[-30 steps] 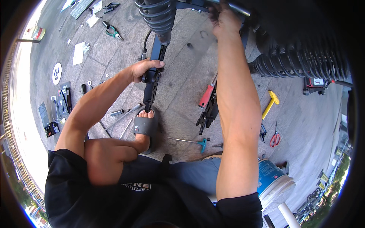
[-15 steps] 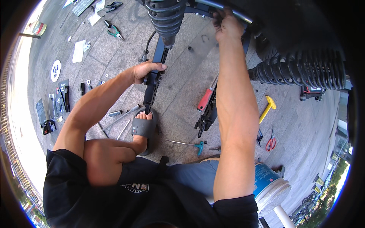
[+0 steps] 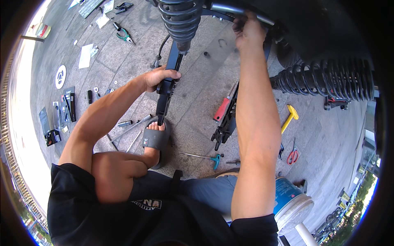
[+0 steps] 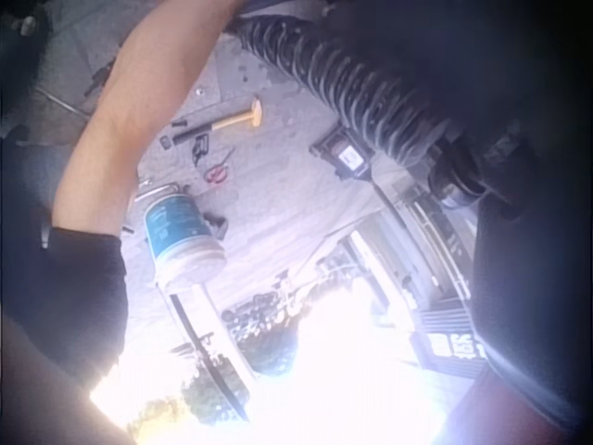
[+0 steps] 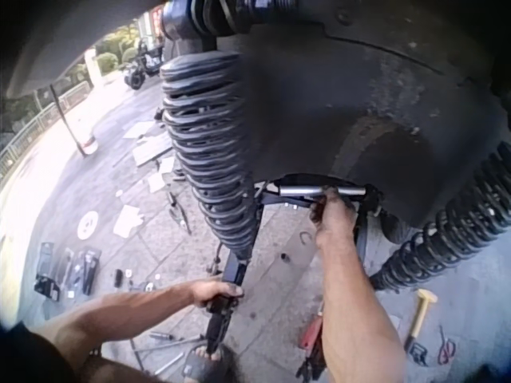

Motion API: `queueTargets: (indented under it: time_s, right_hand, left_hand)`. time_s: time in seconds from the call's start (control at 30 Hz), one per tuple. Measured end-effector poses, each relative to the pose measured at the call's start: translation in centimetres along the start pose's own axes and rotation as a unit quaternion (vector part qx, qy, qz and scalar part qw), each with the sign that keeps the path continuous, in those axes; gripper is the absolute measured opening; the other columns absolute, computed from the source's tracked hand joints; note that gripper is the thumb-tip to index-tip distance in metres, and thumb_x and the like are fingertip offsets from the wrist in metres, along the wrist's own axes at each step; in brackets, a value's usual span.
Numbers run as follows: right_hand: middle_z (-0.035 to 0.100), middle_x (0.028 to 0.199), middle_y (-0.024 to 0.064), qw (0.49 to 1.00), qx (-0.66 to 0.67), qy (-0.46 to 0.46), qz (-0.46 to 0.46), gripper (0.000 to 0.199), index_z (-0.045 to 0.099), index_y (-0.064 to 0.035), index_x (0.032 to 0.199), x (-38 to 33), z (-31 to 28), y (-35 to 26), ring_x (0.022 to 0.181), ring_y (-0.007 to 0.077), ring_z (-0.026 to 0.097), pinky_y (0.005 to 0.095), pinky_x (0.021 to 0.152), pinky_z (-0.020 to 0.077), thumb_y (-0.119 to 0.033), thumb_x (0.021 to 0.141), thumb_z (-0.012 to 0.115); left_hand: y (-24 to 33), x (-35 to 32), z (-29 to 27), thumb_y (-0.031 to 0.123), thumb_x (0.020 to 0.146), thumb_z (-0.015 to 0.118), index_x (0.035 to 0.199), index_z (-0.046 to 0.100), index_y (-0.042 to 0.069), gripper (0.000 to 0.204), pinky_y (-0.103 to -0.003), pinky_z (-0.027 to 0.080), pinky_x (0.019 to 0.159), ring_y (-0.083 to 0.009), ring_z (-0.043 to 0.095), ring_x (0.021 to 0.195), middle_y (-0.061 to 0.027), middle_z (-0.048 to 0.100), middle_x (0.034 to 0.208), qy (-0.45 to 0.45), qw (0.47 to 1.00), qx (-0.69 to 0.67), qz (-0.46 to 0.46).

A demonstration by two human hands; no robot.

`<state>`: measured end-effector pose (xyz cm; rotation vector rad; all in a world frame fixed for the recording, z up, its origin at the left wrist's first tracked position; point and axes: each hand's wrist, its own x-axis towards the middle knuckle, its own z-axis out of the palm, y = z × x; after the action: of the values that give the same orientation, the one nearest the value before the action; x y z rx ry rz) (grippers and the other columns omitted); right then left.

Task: The person assembles a scooter frame by attaching a black metal frame to the scooter's suspension system. They use a T-handle Allen wrench to tighten bolts and secure the frame in place.

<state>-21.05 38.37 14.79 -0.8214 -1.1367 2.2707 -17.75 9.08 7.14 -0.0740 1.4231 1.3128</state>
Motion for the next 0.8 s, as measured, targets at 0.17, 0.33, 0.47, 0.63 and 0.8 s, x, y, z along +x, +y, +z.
queueTargets:
  time_s: [0.17,0.33,0.47,0.63,0.8]
  right_hand:
    - [0.057,0.081,0.0104,0.982,-0.088,-0.031,-0.163,0.023,0.048,0.0051,0.105,-4.7,0.4,3.0,0.068,0.0198,0.058,0.0329,0.062,0.048,-0.008,0.085,0.05]
    - [0.056,0.078,0.0108,0.928,-0.262,0.028,-0.264,0.022,0.048,0.002,0.098,-10.6,-2.9,9.6,0.071,0.0208,0.056,0.0372,0.067,0.0456,-0.015,0.084,0.048]
    - [0.064,0.079,0.0212,0.864,-0.487,0.061,-0.108,0.031,0.048,0.0032,0.102,-15.0,-6.9,14.7,0.074,0.0359,0.065,0.0474,0.072,0.0495,-0.021,0.083,0.055]
    - [0.066,0.096,0.0244,0.733,-0.669,-0.029,0.121,0.037,0.05,-0.0007,0.105,-19.3,-12.4,18.8,0.091,0.0397,0.066,0.0484,0.08,0.0521,-0.026,0.081,0.064]
    - [0.067,0.093,0.024,0.696,-0.701,-0.07,0.138,0.048,0.046,0.0012,0.109,-20.6,-14.9,20.6,0.089,0.0403,0.066,0.0483,0.08,0.0531,-0.028,0.079,0.069]
  left_hand:
    - [-0.2,0.1,-0.2,0.038,0.071,0.077,0.109,0.049,0.012,0.053,-0.031,0.049,0.064,-0.0121,0.055,0.074,-0.0007,0.055,0.086,-0.001,1.0,-0.007,0.005]
    - [-0.2,0.4,-0.5,0.032,0.072,0.075,0.102,0.053,0.01,0.043,-0.031,0.05,0.062,-0.0125,0.056,0.07,-0.0006,0.056,0.083,-0.001,1.0,-0.015,0.007]
    - [-0.3,0.5,-0.5,0.029,0.073,0.073,0.097,0.054,0.008,0.037,-0.031,0.051,0.059,-0.0131,0.058,0.066,-0.001,0.056,0.08,0.0,1.0,-0.01,-0.001]
    - [0.0,0.4,-0.2,0.029,0.074,0.073,0.105,0.051,0.008,0.044,-0.031,0.052,0.062,-0.0128,0.058,0.07,-0.0024,0.056,0.084,0.0,1.0,-0.006,0.017]
    - [0.3,0.2,0.2,0.031,0.073,0.077,0.122,0.04,0.006,0.066,-0.032,0.053,0.065,-0.0138,0.058,0.077,-0.0051,0.055,0.095,0.055,0.998,0.007,0.014]
